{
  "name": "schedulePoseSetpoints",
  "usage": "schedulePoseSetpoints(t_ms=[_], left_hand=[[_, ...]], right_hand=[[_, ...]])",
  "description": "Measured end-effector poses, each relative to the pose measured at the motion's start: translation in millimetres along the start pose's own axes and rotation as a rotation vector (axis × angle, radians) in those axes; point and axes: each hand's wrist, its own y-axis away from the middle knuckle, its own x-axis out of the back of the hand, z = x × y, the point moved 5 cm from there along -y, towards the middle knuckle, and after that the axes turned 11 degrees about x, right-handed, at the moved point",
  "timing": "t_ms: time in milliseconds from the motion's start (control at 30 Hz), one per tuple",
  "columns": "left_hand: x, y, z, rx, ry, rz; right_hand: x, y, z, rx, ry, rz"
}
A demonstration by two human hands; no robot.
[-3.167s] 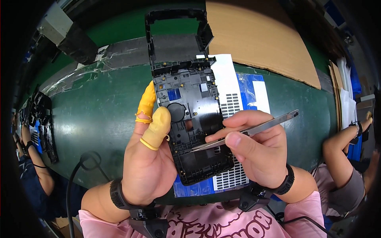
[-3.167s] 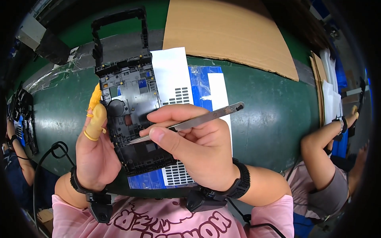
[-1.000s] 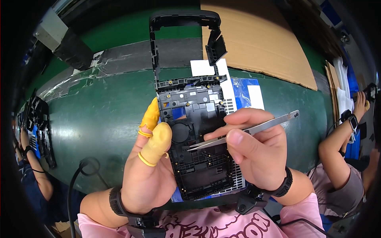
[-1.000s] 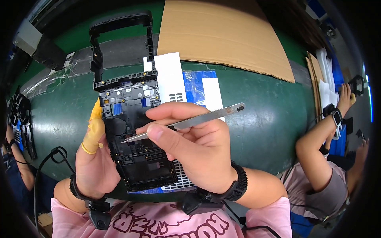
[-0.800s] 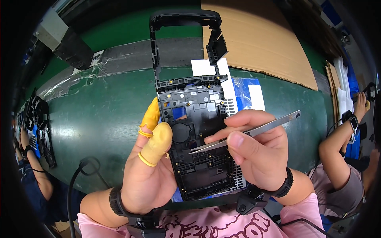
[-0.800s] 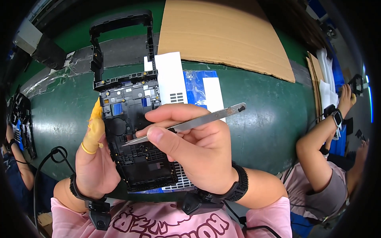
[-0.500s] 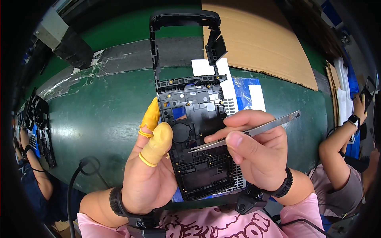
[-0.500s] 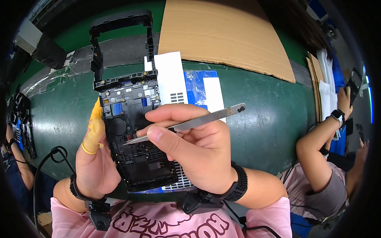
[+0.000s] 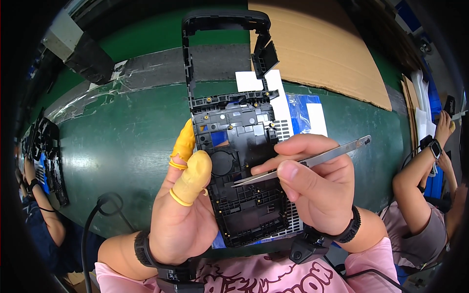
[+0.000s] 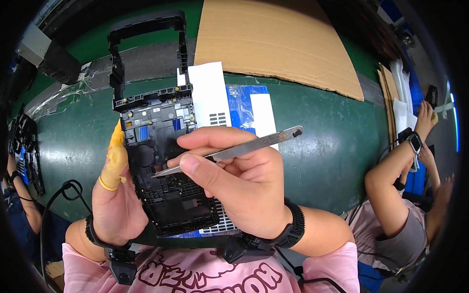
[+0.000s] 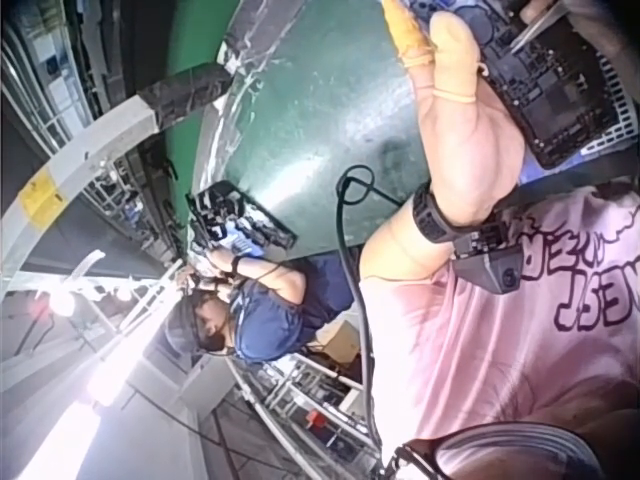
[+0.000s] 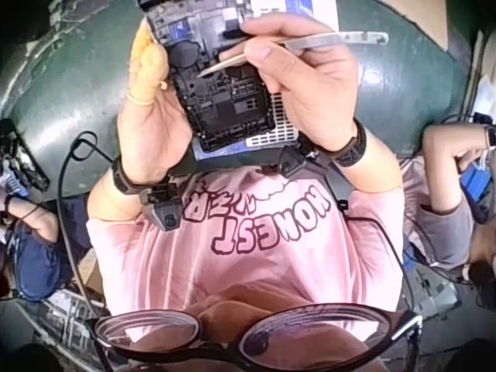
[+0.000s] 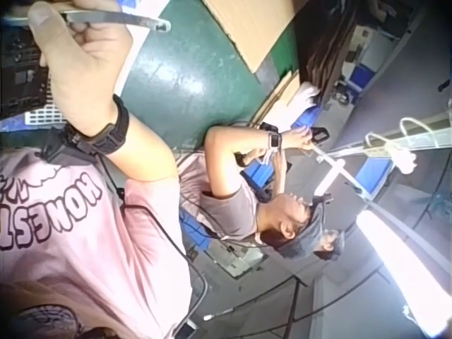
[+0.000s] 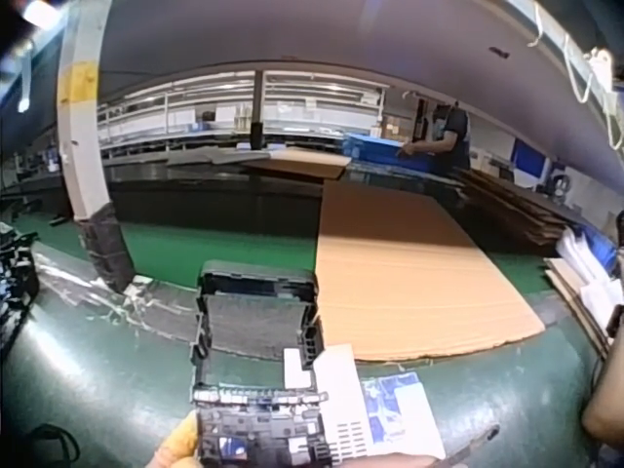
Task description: Use tweezers to carefully position and attach small components and labels onto a plastic electronic device housing.
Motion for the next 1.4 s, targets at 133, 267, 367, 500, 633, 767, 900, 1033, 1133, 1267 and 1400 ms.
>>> schedulePoseSetpoints(t_ms=[133, 267, 367, 500, 633, 767, 900, 1033, 1133, 1267, 1400], left_hand=[[0, 0, 1, -0.009, -0.006, -0.021], [-4, 0, 4, 0.002, -0.011, -0.024], [4, -5, 6, -0.016, -0.169, 0.03], [-4, -22, 20, -0.095, -0.337, 0.118], [-9, -95, 72, -0.001, -0.289, -0.051], [16, -157, 184, -0.447, -0.58, 0.284], [-7, -142, 173, -0.77, -1.01, 0.525], [-16, -98, 112, -0.538, -1.147, 0.208], [-13, -59, 76, -0.436, -1.198, 0.149], [17, -22, 69, -0.39, -1.016, 0.149], [26, -25, 66, -0.377, -0.876, 0.139]], right_hand=[[0, 0, 1, -0.026, 0.038, -0.009], [5, -3, -7, 0.01, -0.06, 0.014], [20, -9, -18, 0.037, -0.095, 0.1], [53, -19, -31, 0.185, -0.101, 0.201], [82, -32, -28, 0.167, -0.125, 0.218], [71, -36, -15, 0.098, -0.158, 0.109], [74, -39, -9, 0.08, -0.138, 0.064], [82, -42, -5, 0.088, -0.076, 0.071], [84, -43, 0, 0.067, -0.008, 0.071], [64, -39, -5, 0.068, -0.035, 0.065], [50, -36, 5, 0.048, 0.015, 0.076]])
